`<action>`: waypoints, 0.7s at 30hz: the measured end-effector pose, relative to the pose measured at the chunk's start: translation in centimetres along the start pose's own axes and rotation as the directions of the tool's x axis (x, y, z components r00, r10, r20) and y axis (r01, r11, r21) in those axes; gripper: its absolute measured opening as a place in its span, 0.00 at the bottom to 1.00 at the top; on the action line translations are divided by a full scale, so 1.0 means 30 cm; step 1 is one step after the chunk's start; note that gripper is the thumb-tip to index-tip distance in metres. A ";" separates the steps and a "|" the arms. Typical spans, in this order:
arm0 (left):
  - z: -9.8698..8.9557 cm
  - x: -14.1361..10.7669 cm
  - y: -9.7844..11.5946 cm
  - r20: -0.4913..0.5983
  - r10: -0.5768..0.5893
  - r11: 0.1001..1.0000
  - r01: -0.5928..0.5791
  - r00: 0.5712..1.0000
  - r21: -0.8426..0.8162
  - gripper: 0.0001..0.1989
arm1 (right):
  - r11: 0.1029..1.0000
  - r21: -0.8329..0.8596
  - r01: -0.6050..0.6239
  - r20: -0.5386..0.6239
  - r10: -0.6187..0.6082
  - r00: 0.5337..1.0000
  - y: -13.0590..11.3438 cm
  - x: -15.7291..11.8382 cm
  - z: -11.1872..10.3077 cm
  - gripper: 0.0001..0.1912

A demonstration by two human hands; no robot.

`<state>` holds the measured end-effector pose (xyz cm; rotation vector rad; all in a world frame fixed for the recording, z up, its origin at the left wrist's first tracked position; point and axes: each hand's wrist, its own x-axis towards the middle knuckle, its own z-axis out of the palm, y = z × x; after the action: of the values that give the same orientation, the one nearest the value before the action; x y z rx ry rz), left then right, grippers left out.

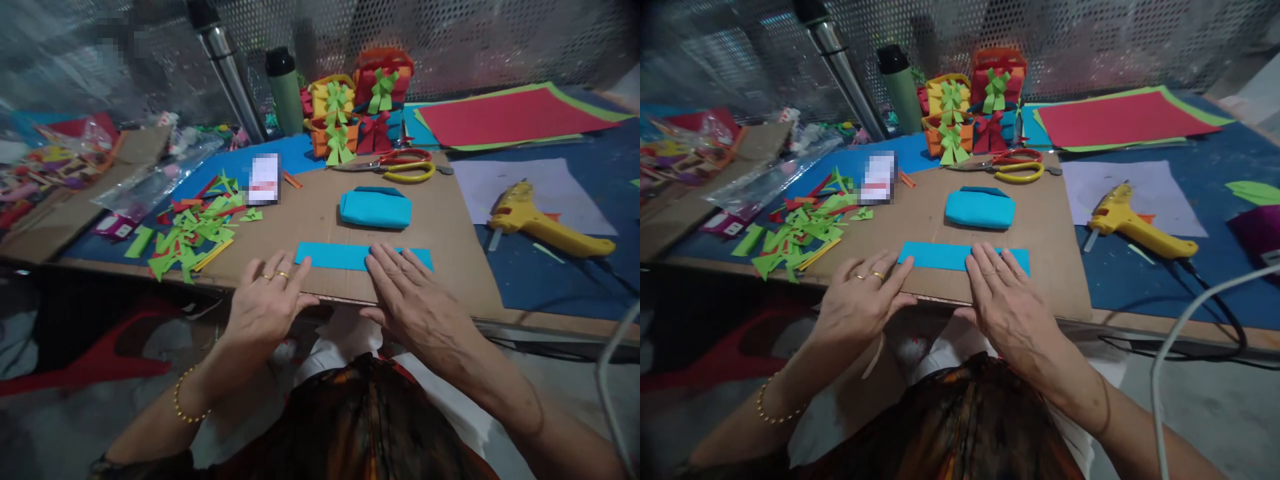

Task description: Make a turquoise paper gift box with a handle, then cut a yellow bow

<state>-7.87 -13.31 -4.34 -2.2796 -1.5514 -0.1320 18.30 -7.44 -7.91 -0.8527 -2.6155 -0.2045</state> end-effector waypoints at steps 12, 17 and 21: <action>-0.009 0.084 0.115 -0.244 0.134 0.980 -0.165 0.961 -0.110 0.35 | 1.000 -0.029 -0.007 -0.048 0.006 0.999 -0.019 0.009 0.001 0.28; -0.037 0.097 0.157 -0.299 0.070 0.991 -0.100 0.952 -0.086 0.40 | 1.000 0.002 -0.010 -0.060 0.010 0.998 -0.023 0.008 -0.001 0.29; 0.051 0.124 0.153 -0.174 0.283 0.927 -0.316 0.943 -0.201 0.54 | 1.000 0.012 -0.022 -0.078 0.023 0.997 -0.032 0.006 0.028 0.29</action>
<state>-2.46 -10.98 -5.85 -2.5903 -1.1487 -0.3973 17.32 -7.90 -8.64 -0.8531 -2.5310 -0.2122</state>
